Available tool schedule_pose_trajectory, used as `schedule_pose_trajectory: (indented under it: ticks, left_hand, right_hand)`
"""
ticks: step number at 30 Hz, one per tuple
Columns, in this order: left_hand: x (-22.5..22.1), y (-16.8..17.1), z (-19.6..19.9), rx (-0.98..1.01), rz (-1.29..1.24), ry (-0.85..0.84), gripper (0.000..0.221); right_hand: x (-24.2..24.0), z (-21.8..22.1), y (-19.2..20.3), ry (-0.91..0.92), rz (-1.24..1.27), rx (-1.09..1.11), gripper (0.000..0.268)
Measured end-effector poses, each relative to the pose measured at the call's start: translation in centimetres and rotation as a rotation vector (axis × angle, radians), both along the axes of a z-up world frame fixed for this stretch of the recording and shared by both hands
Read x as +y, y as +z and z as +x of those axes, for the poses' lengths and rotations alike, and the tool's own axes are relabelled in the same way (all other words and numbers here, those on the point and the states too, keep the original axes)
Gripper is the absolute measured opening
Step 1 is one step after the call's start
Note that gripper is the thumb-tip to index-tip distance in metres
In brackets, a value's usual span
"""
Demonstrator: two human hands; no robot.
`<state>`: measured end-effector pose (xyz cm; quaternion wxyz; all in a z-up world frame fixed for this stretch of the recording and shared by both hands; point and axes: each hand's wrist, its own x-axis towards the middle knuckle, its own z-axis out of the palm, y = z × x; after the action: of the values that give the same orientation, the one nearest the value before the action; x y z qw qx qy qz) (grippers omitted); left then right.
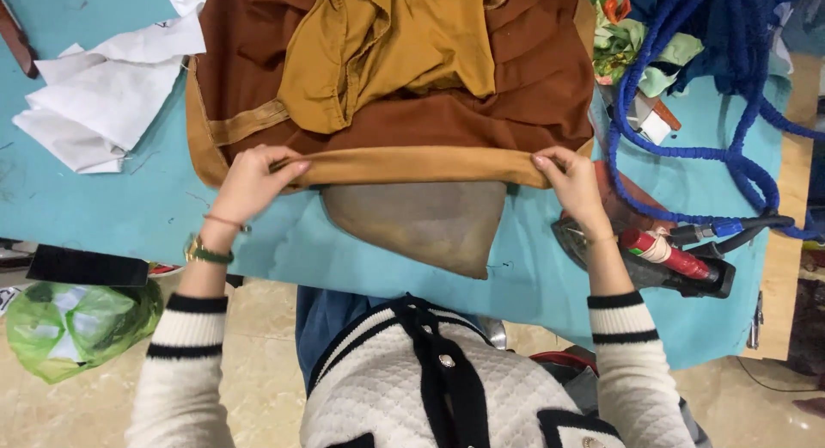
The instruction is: Ironing a brown garment on an ironing board using a steam iron and a white pressing cloth.
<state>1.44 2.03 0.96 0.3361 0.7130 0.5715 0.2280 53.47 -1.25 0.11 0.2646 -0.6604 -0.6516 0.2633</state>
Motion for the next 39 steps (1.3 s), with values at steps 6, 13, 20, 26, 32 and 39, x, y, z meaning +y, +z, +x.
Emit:
schedule_pose_trajectory:
  ticks: [6,13,20,26,32,39]
  left_hand:
    - [2.0,1.5,0.9,-0.074,-0.136,-0.038,0.018]
    - [2.2,1.6,0.9,-0.072,-0.113,-0.031,0.015]
    - [2.9,1.5,0.6,-0.192,-0.082,-0.025,0.013]
    - [3.7,0.5,-0.5,-0.346,-0.083,-0.001,0.012]
    - [4.4,5.0,-2.3,-0.280,-0.055,-0.033,0.029]
    - [0.8,4.0,-6.3,0.213,0.625,-0.114,0.018]
  right_hand:
    - [1.3,-1.1,1.5,-0.035,-0.044,0.083,0.008]
    - [1.0,-0.1,0.9,-0.050,-0.054,0.103,0.007]
    - [0.4,-0.5,2.0,-0.038,-0.019,0.148,0.006]
    - [0.7,-0.8,2.4,-0.017,-0.022,0.166,0.006]
    - [1.4,-2.6,5.3,0.047,-0.071,0.206,0.010]
    - [-1.4,-5.3,6.1,0.408,0.187,-0.297,0.042]
